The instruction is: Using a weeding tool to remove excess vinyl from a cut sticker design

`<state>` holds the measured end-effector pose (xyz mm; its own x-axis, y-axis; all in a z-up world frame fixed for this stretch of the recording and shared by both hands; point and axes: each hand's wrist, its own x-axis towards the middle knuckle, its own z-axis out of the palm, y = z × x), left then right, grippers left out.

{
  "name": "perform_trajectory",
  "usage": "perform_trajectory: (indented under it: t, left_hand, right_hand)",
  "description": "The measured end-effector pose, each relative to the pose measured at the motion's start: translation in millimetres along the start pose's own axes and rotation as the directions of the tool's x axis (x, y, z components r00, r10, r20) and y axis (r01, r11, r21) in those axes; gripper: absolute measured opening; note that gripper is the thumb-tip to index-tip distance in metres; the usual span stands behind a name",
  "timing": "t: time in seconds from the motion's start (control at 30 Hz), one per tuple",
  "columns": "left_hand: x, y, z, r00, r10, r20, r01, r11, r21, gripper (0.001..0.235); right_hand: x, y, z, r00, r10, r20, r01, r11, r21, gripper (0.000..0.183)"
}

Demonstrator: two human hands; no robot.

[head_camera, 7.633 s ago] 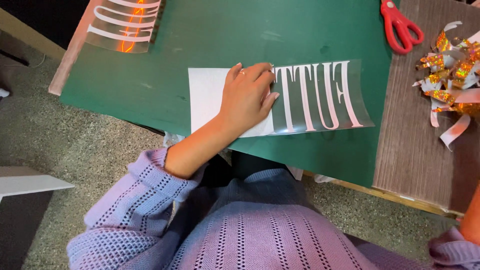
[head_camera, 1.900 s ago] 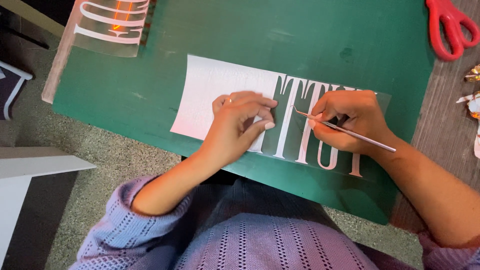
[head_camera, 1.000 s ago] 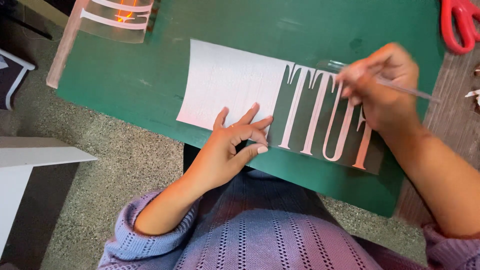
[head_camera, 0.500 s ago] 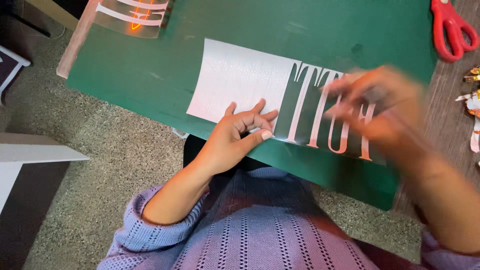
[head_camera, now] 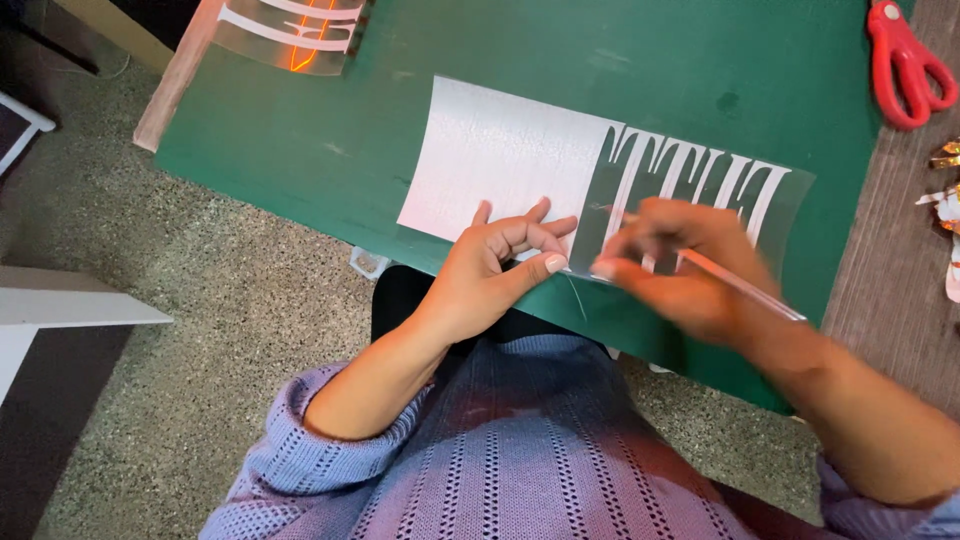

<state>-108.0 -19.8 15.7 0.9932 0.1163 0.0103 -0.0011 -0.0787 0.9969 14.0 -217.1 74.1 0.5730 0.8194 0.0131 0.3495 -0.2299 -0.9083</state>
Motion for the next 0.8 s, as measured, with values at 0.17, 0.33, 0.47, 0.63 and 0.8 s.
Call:
perform_trajectory:
  t: [0.17,0.33,0.47,0.63,0.8]
  left_hand:
    - [-0.1,2.3,0.6,1.000,-0.003,-0.011,0.003,1.000,-0.021,0.007]
    - [2.9,-0.8,1.8,1.000,0.010,-0.015,-0.010,1.000,0.010,0.009]
    - [1.5,-5.5,2.1,0.999,0.029,-0.034,-0.029,1.000,0.011,0.006]
    - [-2.0,6.6,2.6,0.999,0.002,-0.037,-0.002,1.000,0.017,0.008]
    - [-4.2,6.4,6.0,0.993,0.090,-0.080,-0.084,0.994,0.076,0.019]
  right_hand:
    - [-9.5,-14.0,-14.4,0.969,0.169,-0.178,-0.169,0.986,0.017,0.048]
    - [3.8,-14.3,16.2,0.995,0.084,-0.045,-0.089,0.989,-0.119,0.030]
    - [6.1,-8.1,22.3,0.994,0.108,-0.028,-0.109,0.993,-0.053,0.046]
    - [-28.7,49.9,-82.3,0.979,0.085,-0.183,-0.156,0.896,-0.415,0.018]
    - [-42.2,145.9,-201.3,0.944,0.107,-0.313,-0.239,0.875,-0.422,0.010]
